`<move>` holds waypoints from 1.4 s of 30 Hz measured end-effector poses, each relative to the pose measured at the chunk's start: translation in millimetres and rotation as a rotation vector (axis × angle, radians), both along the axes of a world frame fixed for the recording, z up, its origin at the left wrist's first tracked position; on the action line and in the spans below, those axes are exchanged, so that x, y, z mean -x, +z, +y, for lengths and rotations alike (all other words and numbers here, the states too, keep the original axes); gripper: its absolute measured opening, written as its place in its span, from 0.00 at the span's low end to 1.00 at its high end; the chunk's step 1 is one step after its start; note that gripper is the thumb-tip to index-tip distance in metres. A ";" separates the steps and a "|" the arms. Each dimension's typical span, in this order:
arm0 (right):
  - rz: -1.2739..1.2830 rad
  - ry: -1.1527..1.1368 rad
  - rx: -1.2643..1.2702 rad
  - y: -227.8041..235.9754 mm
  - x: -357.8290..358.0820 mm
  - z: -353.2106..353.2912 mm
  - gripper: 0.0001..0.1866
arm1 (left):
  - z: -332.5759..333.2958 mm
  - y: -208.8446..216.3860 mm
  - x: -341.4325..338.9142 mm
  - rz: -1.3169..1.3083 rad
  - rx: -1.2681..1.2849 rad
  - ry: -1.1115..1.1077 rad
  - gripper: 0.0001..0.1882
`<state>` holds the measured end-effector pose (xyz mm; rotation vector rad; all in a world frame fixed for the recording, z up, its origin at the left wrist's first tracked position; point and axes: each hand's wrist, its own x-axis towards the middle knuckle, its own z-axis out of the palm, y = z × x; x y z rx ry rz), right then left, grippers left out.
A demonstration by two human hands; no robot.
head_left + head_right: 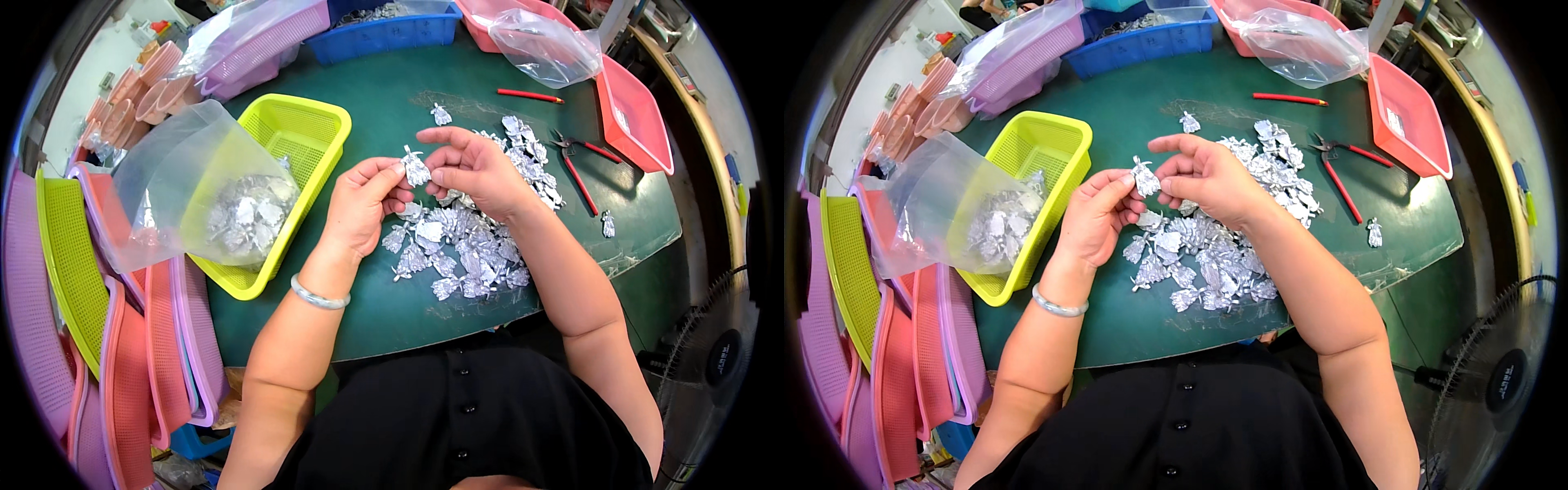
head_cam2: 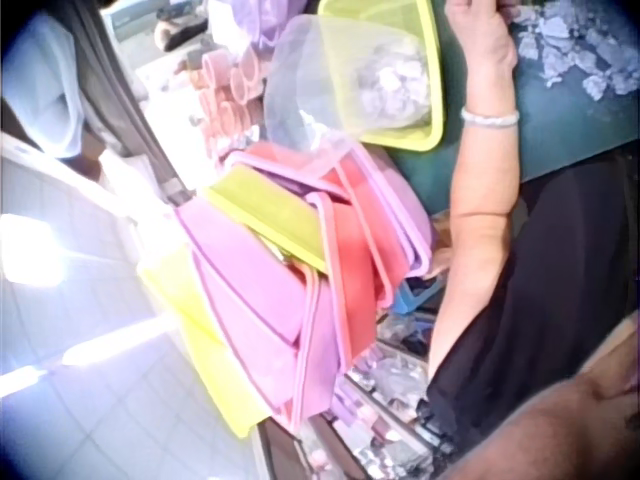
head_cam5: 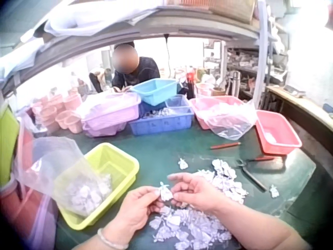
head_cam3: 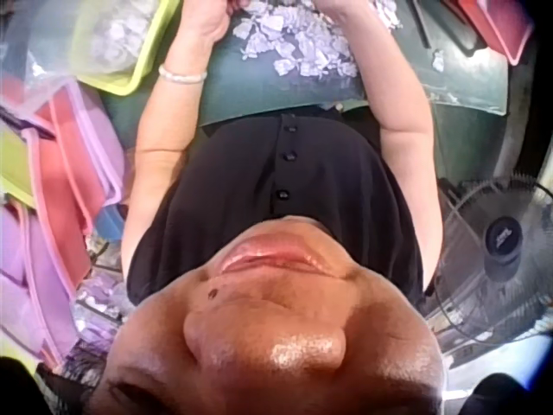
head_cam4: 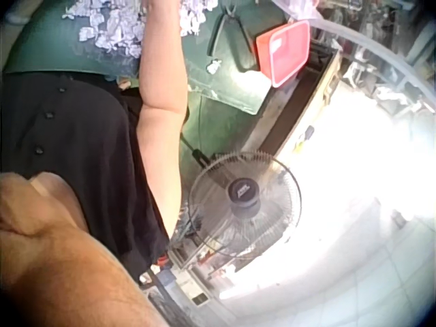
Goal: The person wraps small, silver, foil-wrapped items by hand, folding the foil around each piece and placing the finished units into a yellow basket. The task is performed continuously at a table with various colored baskets and tools visible.
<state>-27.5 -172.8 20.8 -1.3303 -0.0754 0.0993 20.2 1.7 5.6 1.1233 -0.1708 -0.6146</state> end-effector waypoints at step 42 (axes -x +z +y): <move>-0.014 -0.037 0.053 -3.5 1.1 3.6 0.22 | 0.3 -2.5 -1.5 0.020 -0.023 -0.002 0.06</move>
